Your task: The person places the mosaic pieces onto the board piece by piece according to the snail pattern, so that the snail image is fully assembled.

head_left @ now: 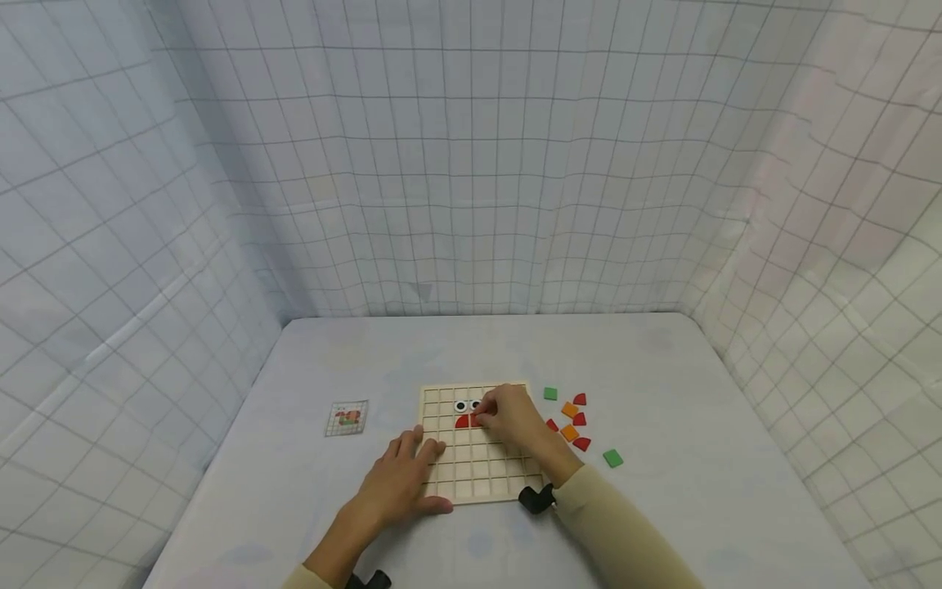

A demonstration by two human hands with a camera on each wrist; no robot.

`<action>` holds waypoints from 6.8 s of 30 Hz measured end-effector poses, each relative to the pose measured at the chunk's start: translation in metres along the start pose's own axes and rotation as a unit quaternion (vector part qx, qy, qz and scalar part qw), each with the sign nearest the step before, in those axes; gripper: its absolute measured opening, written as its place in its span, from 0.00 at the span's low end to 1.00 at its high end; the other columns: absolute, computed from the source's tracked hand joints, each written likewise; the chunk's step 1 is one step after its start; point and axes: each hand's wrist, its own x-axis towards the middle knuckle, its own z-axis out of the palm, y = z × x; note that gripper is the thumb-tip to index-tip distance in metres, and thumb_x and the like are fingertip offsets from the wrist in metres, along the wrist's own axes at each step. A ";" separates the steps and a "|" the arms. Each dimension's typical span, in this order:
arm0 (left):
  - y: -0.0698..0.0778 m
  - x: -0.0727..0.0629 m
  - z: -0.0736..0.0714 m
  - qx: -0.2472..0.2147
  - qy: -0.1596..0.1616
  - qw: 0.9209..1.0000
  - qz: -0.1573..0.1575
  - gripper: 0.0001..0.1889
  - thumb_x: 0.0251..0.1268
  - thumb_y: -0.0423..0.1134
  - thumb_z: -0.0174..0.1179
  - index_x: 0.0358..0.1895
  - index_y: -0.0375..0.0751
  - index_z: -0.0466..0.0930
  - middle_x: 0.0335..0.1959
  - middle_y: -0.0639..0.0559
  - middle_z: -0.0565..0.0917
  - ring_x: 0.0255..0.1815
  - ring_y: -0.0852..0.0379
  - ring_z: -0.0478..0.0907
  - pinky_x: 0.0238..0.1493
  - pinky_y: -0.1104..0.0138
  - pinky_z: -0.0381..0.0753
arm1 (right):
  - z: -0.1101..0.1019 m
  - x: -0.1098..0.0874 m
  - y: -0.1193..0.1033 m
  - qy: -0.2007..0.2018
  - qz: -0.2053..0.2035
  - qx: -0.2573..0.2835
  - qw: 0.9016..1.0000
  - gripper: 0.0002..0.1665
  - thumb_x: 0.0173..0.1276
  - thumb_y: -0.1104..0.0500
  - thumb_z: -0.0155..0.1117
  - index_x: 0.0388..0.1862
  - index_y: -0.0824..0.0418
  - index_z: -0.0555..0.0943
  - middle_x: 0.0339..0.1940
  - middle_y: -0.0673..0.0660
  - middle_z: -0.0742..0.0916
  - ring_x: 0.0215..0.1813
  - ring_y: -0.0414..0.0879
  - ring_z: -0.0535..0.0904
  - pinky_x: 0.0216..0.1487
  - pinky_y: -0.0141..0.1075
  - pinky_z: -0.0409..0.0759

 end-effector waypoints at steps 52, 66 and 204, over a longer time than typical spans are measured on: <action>0.001 -0.003 0.003 -0.014 0.010 1.000 0.000 0.48 0.58 0.62 0.89 0.78 0.45 0.79 0.87 0.24 0.70 0.82 0.24 0.74 0.76 0.31 0.82 | -0.082 -0.045 0.071 0.063 0.103 -0.059 0.991 0.24 0.77 0.63 0.82 0.69 0.65 0.91 0.60 0.66 0.90 0.45 0.48 0.83 0.43 0.34 0.83; -0.002 -0.006 0.006 -0.010 0.010 1.000 0.000 0.49 0.60 0.64 0.87 0.80 0.46 0.78 0.88 0.26 0.69 0.82 0.25 0.74 0.77 0.33 0.82 | -0.077 -0.039 0.082 0.042 0.141 -0.057 0.987 0.18 0.82 0.60 0.78 0.66 0.62 0.93 0.56 0.60 0.89 0.51 0.50 0.84 0.49 0.38 0.86; -0.004 0.003 0.008 0.006 0.009 1.000 -0.017 0.50 0.54 0.65 0.90 0.78 0.49 0.81 0.87 0.27 0.71 0.83 0.23 0.73 0.74 0.26 0.81 | -0.072 -0.072 0.053 -0.024 0.089 -0.065 0.994 0.19 0.75 0.65 0.81 0.63 0.61 0.95 0.51 0.55 0.90 0.41 0.43 0.79 0.41 0.31 0.81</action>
